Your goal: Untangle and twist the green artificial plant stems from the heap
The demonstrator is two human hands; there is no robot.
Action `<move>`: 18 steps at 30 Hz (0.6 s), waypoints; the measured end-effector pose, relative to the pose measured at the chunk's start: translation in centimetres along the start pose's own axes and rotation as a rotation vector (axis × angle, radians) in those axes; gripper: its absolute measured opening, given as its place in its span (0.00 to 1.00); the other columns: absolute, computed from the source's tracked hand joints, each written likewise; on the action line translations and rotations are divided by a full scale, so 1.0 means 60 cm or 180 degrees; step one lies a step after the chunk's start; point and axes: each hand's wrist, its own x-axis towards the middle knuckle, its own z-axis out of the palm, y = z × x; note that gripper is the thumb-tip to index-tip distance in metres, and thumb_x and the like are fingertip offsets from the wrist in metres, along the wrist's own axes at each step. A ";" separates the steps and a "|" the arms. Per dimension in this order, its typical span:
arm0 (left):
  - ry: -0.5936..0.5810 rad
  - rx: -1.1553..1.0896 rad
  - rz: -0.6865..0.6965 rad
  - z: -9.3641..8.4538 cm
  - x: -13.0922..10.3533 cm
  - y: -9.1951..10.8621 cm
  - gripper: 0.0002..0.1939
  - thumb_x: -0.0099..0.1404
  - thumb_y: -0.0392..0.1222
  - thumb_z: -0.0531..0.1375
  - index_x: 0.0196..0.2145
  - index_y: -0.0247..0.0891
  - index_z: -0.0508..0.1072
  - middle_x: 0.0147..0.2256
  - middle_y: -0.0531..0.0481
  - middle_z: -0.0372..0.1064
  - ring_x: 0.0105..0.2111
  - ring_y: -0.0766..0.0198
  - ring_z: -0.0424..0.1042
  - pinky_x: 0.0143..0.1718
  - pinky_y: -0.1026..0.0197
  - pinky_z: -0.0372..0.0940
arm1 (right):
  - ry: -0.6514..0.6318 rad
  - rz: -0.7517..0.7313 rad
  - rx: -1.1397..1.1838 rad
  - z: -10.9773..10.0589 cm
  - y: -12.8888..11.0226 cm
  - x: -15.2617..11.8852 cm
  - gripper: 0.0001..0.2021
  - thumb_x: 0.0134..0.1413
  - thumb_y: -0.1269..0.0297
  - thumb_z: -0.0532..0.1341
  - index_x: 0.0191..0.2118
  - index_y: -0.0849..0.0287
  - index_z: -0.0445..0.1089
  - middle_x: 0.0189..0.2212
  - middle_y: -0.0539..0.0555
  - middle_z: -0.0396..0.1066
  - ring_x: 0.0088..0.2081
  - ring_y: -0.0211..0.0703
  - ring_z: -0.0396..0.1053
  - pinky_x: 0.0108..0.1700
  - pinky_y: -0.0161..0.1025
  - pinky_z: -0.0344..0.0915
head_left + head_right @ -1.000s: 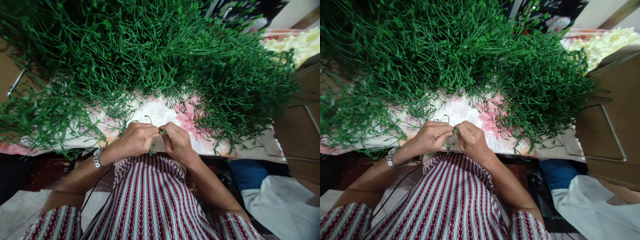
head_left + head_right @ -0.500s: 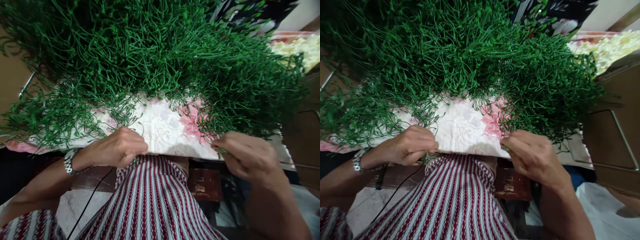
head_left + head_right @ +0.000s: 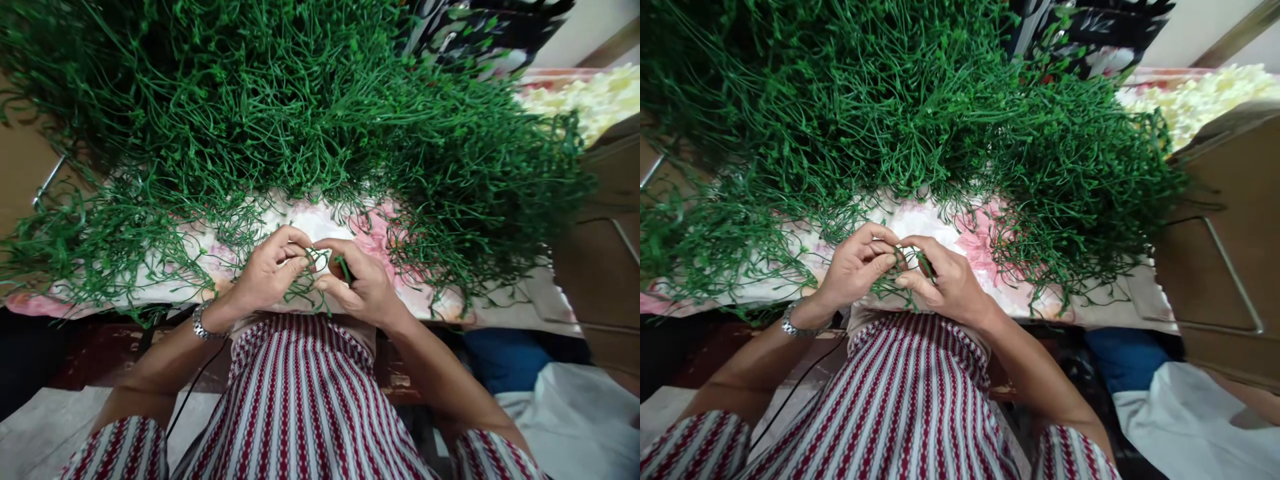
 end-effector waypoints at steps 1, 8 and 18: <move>0.0081 0.0051 0.0030 0.002 -0.002 -0.001 0.09 0.59 0.32 0.54 0.39 0.38 0.60 0.29 0.54 0.63 0.29 0.71 0.69 0.29 0.70 0.63 | 0.0018 -0.0005 0.0030 0.007 0.001 0.001 0.19 0.53 0.61 0.59 0.50 0.62 0.60 0.34 0.53 0.69 0.29 0.34 0.66 0.31 0.32 0.62; -0.0154 0.0395 0.0370 0.002 -0.007 -0.006 0.08 0.57 0.29 0.54 0.32 0.38 0.58 0.26 0.58 0.56 0.24 0.76 0.62 0.24 0.73 0.58 | 0.0045 -0.0254 0.0566 0.030 0.023 -0.007 0.17 0.53 0.63 0.60 0.49 0.61 0.63 0.41 0.54 0.71 0.36 0.34 0.70 0.35 0.30 0.65; -0.0457 0.0793 0.0340 -0.001 -0.005 -0.002 0.07 0.58 0.28 0.52 0.32 0.37 0.62 0.26 0.56 0.60 0.25 0.74 0.62 0.26 0.71 0.58 | 0.0145 -0.0961 -0.1232 0.022 0.041 -0.016 0.11 0.56 0.58 0.56 0.30 0.61 0.68 0.19 0.48 0.62 0.23 0.34 0.61 0.25 0.33 0.53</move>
